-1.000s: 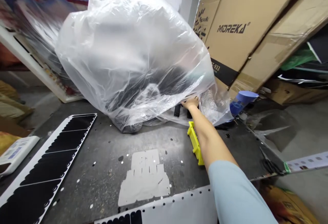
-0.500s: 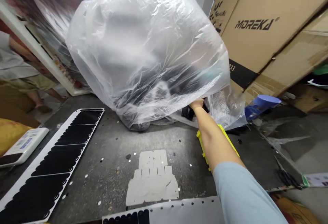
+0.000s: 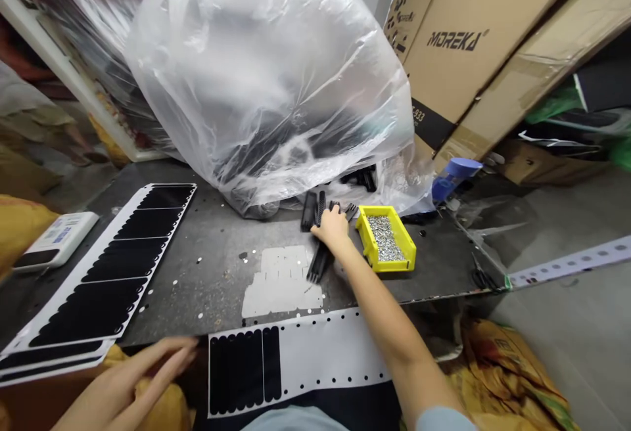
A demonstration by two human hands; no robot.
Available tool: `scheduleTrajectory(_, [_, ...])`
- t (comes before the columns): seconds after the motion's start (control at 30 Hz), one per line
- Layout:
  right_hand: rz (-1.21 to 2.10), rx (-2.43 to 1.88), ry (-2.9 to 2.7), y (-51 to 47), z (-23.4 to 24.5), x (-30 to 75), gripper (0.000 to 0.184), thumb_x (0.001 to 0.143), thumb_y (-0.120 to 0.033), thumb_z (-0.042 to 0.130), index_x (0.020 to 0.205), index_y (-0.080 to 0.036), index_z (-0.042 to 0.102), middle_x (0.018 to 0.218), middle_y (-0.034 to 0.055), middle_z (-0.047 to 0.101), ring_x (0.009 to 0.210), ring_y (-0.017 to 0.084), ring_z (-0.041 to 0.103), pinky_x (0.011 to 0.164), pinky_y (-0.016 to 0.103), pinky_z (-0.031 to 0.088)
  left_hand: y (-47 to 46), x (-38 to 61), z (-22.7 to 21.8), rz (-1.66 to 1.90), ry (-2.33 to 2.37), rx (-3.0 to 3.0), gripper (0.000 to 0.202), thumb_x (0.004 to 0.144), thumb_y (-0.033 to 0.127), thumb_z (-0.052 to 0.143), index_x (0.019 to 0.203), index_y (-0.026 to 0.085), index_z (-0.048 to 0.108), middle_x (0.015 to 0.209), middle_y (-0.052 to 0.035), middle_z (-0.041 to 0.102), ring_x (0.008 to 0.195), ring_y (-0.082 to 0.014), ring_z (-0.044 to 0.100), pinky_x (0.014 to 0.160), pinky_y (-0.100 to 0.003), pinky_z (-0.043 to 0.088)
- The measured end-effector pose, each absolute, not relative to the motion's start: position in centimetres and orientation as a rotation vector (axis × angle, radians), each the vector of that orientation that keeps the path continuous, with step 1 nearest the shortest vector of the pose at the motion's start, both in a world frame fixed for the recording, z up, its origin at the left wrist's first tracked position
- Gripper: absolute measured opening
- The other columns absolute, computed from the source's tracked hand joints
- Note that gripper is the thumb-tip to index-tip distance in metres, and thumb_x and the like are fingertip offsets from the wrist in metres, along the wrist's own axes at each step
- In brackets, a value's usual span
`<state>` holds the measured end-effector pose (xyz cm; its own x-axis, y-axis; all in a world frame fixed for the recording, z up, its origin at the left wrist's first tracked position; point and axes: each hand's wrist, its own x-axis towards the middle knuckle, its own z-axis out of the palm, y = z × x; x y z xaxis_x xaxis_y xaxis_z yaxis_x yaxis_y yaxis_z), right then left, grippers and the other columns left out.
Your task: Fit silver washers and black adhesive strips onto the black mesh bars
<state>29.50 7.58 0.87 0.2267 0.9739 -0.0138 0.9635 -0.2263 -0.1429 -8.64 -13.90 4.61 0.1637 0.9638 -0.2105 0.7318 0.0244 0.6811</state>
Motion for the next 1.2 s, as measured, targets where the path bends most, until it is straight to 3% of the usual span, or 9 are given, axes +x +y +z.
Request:
scheduleTrajectory(0.1, [0.193,-2.111,-2.079,3.3,0.0,27.4,0.035,0.086,-0.035,0.072,0.113,-0.015,0.065,0.132,0.021,0.058,0.114,0.035,0.064,0.092,0.046,0.056,-7.9,-3.1,3.4,0.657,1.361,1.913,0.045,0.096,0.047,0.055,0.136,0.028,0.063,0.131,-0.0075,0.071,0.111,-0.0258,0.072,0.097,-0.039,0.06])
scheduleTrajectory(0.17, [0.247,-1.885,-2.222,1.4,-0.4,27.0,0.03,0.085,-0.031,0.073,0.111,-0.019,0.065,0.138,0.0159,0.06,0.117,0.03,0.063,0.097,0.044,0.055,-3.7,0.4,1.9,0.778,1.401,1.927,0.057,0.096,0.038,0.054,0.151,0.023,0.048,0.144,-0.0141,0.061,0.126,-0.028,0.065,0.106,-0.045,0.054])
scheduleTrajectory(0.23, [0.295,-1.686,-2.332,0.1,-0.5,27.3,0.027,0.085,-0.026,0.073,0.111,-0.022,0.066,0.143,0.0106,0.06,0.125,0.027,0.06,0.104,0.043,0.053,-0.4,2.5,0.3,0.757,1.627,1.989,0.067,0.09,0.025,0.057,0.154,0.019,0.042,0.151,-0.0188,0.052,0.142,-0.0341,0.05,0.118,-0.056,0.04])
scheduleTrajectory(0.3, [0.285,-1.552,-2.369,-1.4,-0.6,28.0,0.028,0.089,-0.023,0.07,0.116,-0.023,0.066,0.148,0.0093,0.059,0.136,0.029,0.054,0.11,0.049,0.049,1.8,3.0,-0.8,0.729,1.705,1.996,0.069,0.083,0.016,0.06,0.151,0.015,0.047,0.147,-0.0222,0.052,0.142,-0.0392,0.047,0.118,-0.062,0.036])
scheduleTrajectory(0.4, [0.142,-1.418,-2.282,-4.7,-0.8,29.3,0.035,0.095,-0.025,0.063,0.13,-0.023,0.062,0.153,0.0131,0.054,0.148,0.036,0.041,0.112,0.059,0.043,2.2,1.5,-1.4,0.688,1.712,2.007,0.053,0.082,0.016,0.062,0.135,0.015,0.063,0.128,-0.0187,0.065,0.127,-0.0377,0.058,0.111,-0.058,0.043])
scheduleTrajectory(0.6, [0.195,-1.282,-2.418,-9.7,-1.7,31.0,0.049,0.09,-0.005,0.049,0.133,-0.026,0.061,0.145,0.0101,0.062,0.139,0.032,0.052,0.103,0.051,0.047,-2.3,-3.4,-1.3,0.678,1.645,1.836,0.042,0.093,0.044,0.059,0.124,0.019,0.072,0.116,-0.0115,0.076,0.105,-0.0285,0.072,0.099,-0.045,0.057])
scheduleTrajectory(0.83, [0.398,-1.241,-2.279,-5.9,-0.3,29.1,0.032,0.094,-0.009,0.051,0.117,-0.026,0.066,0.125,0.0097,0.07,0.122,0.028,0.062,0.099,0.048,0.048,-5.3,-4.6,-0.8,0.758,1.547,1.374,0.063,0.081,0.064,0.071,0.125,0.018,0.074,0.132,-0.0123,0.073,0.123,-0.0323,0.069,0.109,-0.048,0.053])
scheduleTrajectory(1.03, [0.428,-1.286,-2.356,-4.1,-0.6,26.8,0.03,0.1,-0.026,0.059,0.13,-0.024,0.063,0.122,0.0123,0.069,0.112,0.029,0.063,0.09,0.047,0.052,-6.4,-6.4,0.2,0.771,1.567,1.339,0.06,0.081,0.066,0.072,0.121,0.022,0.076,0.128,-0.01,0.075,0.124,-0.0327,0.069,0.115,-0.05,0.048])
scheduleTrajectory(1.2, [0.478,-1.302,-2.315,-3.6,-1.3,27.1,0.026,0.103,-0.032,0.058,0.127,-0.025,0.066,0.118,0.01,0.07,0.106,0.027,0.064,0.09,0.046,0.053,-8.8,-7.8,-0.4,0.79,1.551,1.517,0.045,0.086,0.052,0.072,0.122,0.025,0.074,0.127,-0.0079,0.074,0.118,-0.0293,0.071,0.108,-0.047,0.055])
